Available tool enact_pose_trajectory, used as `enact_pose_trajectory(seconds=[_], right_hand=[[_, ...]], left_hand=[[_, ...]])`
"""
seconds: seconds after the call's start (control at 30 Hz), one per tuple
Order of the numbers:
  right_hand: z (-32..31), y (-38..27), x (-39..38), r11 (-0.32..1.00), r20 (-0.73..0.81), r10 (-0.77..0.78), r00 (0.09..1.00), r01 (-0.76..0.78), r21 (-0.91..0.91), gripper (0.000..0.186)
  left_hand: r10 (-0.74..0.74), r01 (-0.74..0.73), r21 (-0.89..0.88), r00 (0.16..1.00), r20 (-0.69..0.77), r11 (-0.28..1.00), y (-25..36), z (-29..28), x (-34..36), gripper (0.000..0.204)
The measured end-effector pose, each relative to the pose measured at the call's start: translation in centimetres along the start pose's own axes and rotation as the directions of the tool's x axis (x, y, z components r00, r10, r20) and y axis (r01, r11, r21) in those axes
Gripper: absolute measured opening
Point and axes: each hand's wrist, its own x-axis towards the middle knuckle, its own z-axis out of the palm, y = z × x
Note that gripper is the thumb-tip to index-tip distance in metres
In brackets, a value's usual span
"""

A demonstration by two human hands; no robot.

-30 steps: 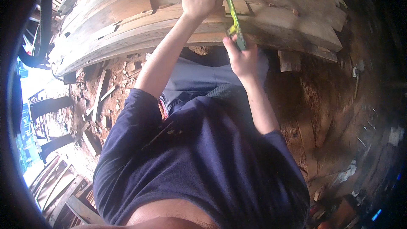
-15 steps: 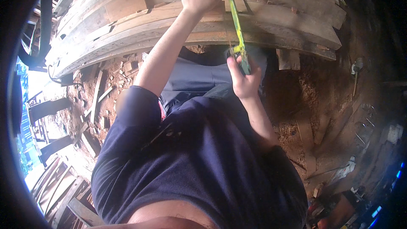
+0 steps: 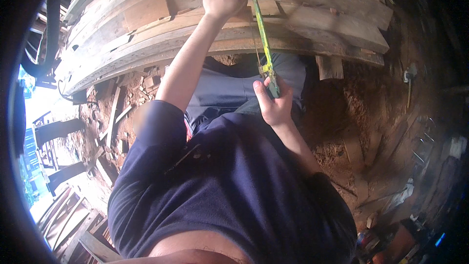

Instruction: The person uses a hand saw to cut a piece of wood placed on a workbench. They hold the saw with both hands and make repeated back-and-forth strokes to cut through the wood.

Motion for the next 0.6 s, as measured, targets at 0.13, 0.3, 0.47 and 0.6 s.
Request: enact_pose_trajectory(seconds=[0.13,0.3,0.47,0.6], right_hand=[[-0.2,-0.2,2.3,0.998,-0.032,0.021,0.999,-0.019,0.065,0.017],[1.6,1.6,7.9,0.997,-0.015,-0.026,1.0,0.027,0.068,0.022],[1.2,3.0,4.5,0.999,-0.005,0.041,0.999,-0.041,-0.024,0.025],[-0.7,1.9,0.3,1.0,-0.05,0.008,0.999,-0.009,-0.004,0.024]], left_hand=[[0.02,-0.027,-0.077,0.997,-0.08,0.997,0.5,-0.5,-0.6,0.055],[0.024,-0.024,0.025,1.0,-0.008,0.999,-0.1,-0.2,-1.1,0.051],[-0.019,0.004,0.122,0.992,0.124,0.993,-1.7,1.2,0.0,0.054],[-0.057,0.032,0.122,0.978,0.203,0.992,-1.1,1.0,0.4,0.057]])
